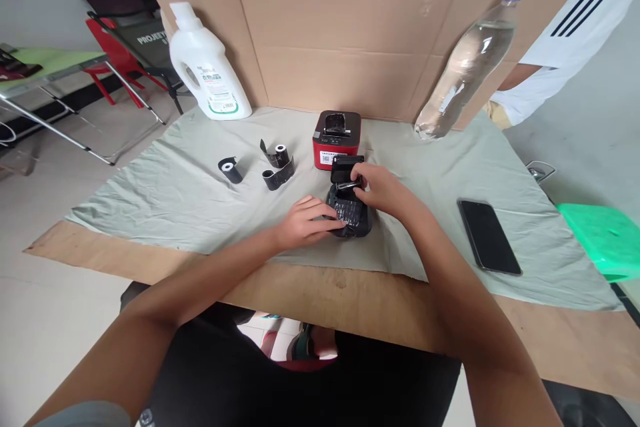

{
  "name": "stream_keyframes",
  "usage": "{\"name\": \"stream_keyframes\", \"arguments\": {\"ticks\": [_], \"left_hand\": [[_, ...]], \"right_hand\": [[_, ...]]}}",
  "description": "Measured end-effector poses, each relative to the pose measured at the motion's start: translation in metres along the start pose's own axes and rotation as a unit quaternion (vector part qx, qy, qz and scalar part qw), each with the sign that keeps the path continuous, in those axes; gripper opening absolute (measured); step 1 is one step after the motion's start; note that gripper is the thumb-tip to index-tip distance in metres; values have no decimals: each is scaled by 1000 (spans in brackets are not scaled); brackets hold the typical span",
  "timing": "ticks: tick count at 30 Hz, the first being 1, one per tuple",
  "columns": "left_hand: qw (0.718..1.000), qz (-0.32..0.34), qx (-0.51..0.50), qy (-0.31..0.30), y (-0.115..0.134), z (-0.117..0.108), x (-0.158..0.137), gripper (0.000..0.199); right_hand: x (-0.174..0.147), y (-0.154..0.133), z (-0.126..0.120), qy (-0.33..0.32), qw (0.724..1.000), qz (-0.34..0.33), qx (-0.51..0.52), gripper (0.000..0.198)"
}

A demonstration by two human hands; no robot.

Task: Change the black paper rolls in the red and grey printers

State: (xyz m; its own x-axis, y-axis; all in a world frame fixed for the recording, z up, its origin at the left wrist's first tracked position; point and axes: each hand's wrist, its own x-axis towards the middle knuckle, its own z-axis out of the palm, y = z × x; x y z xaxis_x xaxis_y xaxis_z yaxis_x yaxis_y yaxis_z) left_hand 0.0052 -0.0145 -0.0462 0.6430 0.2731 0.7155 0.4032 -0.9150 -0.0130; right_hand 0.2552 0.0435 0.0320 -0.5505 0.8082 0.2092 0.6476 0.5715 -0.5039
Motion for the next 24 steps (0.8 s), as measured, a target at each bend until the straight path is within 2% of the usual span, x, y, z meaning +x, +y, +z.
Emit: {"name": "stream_keyframes", "arguments": {"ticks": [5,9,13,15,18,20,22,24], "left_hand": [[999,9,-18,26,1,0,1,21],[999,-5,-27,19,0,0,1,22],[999,-20,-28,8,-1,1,-1,22],[999,-32,-30,-4,-1,1,-1,22],[998,-49,-36,-16,-1,0,-1,23],[997,-53,-52,-11,0,-1,-1,22],[996,-53,-78,2,1,-1,0,24],[994,-55,-98,16,4,-1,0,27]], "right_hand": [[2,10,6,-19,1000,-5,1,15],[4,12,20,-25,999,-4,-30,20],[0,9,23,-6,994,88,-71,12],[1,9,23,26,990,123,-63,13],[7,16,28,139,980,137,36,33],[14,21,34,200,955,149,158,44],[17,25,39,211,924,162,276,50],[16,26,39,190,903,159,352,53]]}}
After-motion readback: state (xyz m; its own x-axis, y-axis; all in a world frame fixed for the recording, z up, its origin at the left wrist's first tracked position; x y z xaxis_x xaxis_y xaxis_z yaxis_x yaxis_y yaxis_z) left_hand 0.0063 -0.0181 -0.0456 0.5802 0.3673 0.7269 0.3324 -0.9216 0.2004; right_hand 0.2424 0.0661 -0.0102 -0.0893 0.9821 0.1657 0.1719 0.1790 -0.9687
